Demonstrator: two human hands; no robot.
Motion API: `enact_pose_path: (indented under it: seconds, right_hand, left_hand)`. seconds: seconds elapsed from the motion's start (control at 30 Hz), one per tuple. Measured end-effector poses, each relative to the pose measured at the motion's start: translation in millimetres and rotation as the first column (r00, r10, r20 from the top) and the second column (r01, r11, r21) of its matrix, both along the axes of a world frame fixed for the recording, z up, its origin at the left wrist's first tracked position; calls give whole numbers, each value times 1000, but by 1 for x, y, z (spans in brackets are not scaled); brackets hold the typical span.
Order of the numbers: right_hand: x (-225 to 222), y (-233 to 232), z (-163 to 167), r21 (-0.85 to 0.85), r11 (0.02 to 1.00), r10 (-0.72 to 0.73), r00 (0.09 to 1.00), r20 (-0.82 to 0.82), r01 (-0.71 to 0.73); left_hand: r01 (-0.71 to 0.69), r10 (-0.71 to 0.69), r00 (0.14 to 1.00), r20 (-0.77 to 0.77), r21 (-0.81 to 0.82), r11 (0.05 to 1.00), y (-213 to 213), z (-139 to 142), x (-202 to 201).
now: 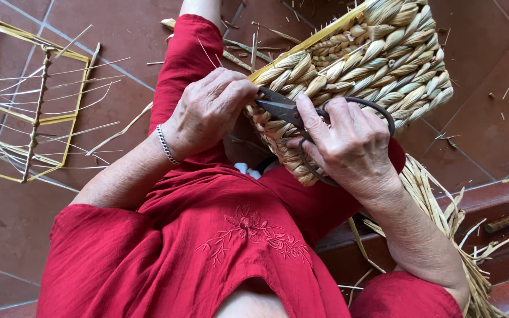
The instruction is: The person sits on the floor with a woven water-hyacinth basket on their lap and uses scissors to trim protruding straw ends and loose weave from the basket's sides and rim. They rotate the basket to reach different sides, pull out trimmed pieces by hand, and tuck loose strands back into the weave along the rim.
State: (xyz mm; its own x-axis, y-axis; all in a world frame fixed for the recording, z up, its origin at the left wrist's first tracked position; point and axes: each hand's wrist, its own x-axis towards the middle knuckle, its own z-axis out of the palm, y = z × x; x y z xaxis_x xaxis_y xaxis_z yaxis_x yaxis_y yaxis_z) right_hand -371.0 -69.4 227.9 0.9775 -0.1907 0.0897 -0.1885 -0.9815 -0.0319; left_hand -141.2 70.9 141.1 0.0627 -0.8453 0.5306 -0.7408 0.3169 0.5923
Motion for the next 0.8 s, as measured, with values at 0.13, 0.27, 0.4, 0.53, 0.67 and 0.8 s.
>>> enact_pose_path:
  seconds: [0.13,0.27,0.4,0.53,0.67,0.8]
  right_hand:
    - [4,3,5,-21,1000,3,1000,11,-3]
    - [9,3,9,-37,999,21,1000,1,-20]
    - [15,6,4,-86,996,28,999,-20,-30]
    - [14,6,-3,-143,988,57,998,-28,-61]
    - [12,5,-11,-192,978,78,997,-18,-80]
    - [3,3,-10,-83,995,51,999,4,-50]
  left_hand:
    - [-7,8,1000,-30,10,1000,1,1,0]
    - [5,-5,999,-32,4,1000,4,6,-1]
    - [27,-27,999,-41,8,1000,6,11,-2]
    - [-46,50,998,40,-87,995,3,13,-3]
    - [-75,79,996,30,-122,990,-1,19,-5]
    - [-156,151,987,-52,-95,983,3,31,6]
